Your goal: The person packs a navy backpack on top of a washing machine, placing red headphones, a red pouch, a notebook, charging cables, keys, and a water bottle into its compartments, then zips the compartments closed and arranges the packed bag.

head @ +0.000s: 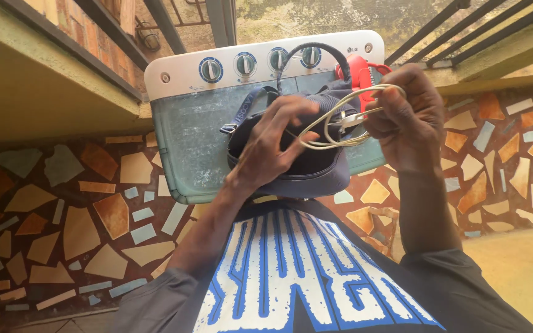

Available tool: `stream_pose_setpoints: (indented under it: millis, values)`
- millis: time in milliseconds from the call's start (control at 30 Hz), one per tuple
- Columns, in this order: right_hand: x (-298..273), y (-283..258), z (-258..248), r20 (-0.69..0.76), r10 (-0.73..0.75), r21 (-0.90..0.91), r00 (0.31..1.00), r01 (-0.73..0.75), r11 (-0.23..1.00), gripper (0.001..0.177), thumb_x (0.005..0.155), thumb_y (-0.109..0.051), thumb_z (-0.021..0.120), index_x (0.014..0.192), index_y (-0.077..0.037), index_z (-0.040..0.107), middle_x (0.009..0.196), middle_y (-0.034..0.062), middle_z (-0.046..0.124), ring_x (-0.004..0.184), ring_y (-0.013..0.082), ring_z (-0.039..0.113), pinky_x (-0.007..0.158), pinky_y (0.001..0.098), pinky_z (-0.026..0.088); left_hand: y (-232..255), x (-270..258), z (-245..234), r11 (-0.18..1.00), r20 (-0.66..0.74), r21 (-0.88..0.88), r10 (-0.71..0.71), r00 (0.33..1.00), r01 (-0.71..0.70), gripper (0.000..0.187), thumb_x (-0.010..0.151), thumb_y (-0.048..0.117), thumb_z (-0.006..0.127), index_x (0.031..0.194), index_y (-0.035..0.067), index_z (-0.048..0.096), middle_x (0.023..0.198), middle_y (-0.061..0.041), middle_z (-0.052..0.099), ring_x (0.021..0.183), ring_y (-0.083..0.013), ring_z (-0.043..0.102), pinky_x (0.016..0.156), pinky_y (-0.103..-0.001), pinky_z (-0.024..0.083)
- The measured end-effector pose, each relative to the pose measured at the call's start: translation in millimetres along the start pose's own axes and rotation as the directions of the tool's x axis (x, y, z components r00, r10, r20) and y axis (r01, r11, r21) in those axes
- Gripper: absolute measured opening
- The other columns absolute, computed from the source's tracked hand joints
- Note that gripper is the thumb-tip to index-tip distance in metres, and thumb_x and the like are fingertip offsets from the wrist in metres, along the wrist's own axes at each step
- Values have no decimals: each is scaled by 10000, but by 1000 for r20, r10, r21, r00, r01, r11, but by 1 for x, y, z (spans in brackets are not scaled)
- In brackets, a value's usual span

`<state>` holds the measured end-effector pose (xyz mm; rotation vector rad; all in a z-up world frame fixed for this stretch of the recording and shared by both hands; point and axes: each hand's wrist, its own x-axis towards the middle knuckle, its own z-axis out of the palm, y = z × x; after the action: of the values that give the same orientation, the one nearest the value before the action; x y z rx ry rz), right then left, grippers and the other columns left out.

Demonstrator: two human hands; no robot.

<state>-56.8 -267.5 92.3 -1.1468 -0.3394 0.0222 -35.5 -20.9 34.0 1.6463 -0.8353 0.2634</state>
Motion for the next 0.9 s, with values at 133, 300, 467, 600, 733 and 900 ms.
stream_pose_setpoints:
  millis: [133, 300, 467, 600, 733, 900]
  values:
    - [8, 16, 8, 57, 101, 81, 993, -105, 991, 137, 1134, -180, 576, 1122, -49, 539, 673, -65, 346, 527, 8, 275, 478, 205, 191, 0, 7, 4, 956, 188, -233, -134, 973, 176, 494, 934, 130, 778, 1366, 19, 565, 1336, -134, 655, 1230, -224, 656, 1036, -347, 564]
    - [14, 21, 9, 63, 119, 115, 991, -125, 985, 115, 1151, -171, 560, 1126, -60, 543, 664, -63, 339, 525, 6, 259, 483, 209, 192, 1, 7, 3, 794, 381, -194, -481, 790, 576, 341, 1023, 197, 657, 1313, 27, 600, 1005, -161, 712, 936, -218, 700, 876, -332, 556]
    - [15, 3, -14, 2, -19, 125, 1000, 19, 992, 107, 1195, -132, 546, 1113, -63, 543, 650, -72, 338, 505, 1, 257, 469, 210, 219, 3, 2, 9, 916, 178, -177, -330, 927, 360, 326, 1097, 227, 573, 1331, -1, 567, 1054, -98, 734, 971, -141, 705, 855, -294, 514]
    - [5, -15, -39, -89, -66, 166, 994, 80, 983, 72, 1185, -88, 545, 1127, -46, 533, 664, -52, 377, 478, -12, 266, 419, 177, 238, -3, -10, 14, 810, 41, -177, -562, 826, 559, 222, 1071, 282, 590, 1085, 66, 638, 832, -60, 664, 766, -110, 635, 693, -307, 520]
    - [-13, -49, -81, -151, -209, 142, 966, 231, 963, 121, 1160, -146, 534, 1064, -73, 534, 686, -18, 464, 462, 2, 269, 390, 179, 260, -8, -15, 14, 759, -316, -550, -576, 754, 350, 197, 1073, 309, 600, 1054, 117, 561, 889, 8, 617, 713, -82, 560, 612, -284, 428]
    - [-4, -63, -135, -342, -274, 36, 899, 304, 952, 134, 1224, -88, 533, 1100, -43, 507, 740, -8, 402, 523, 11, 239, 470, 185, 182, -6, -20, 0, 849, -152, -208, -519, 841, 486, 274, 1044, 316, 668, 953, 73, 579, 804, 47, 517, 734, -42, 450, 656, -258, 395]
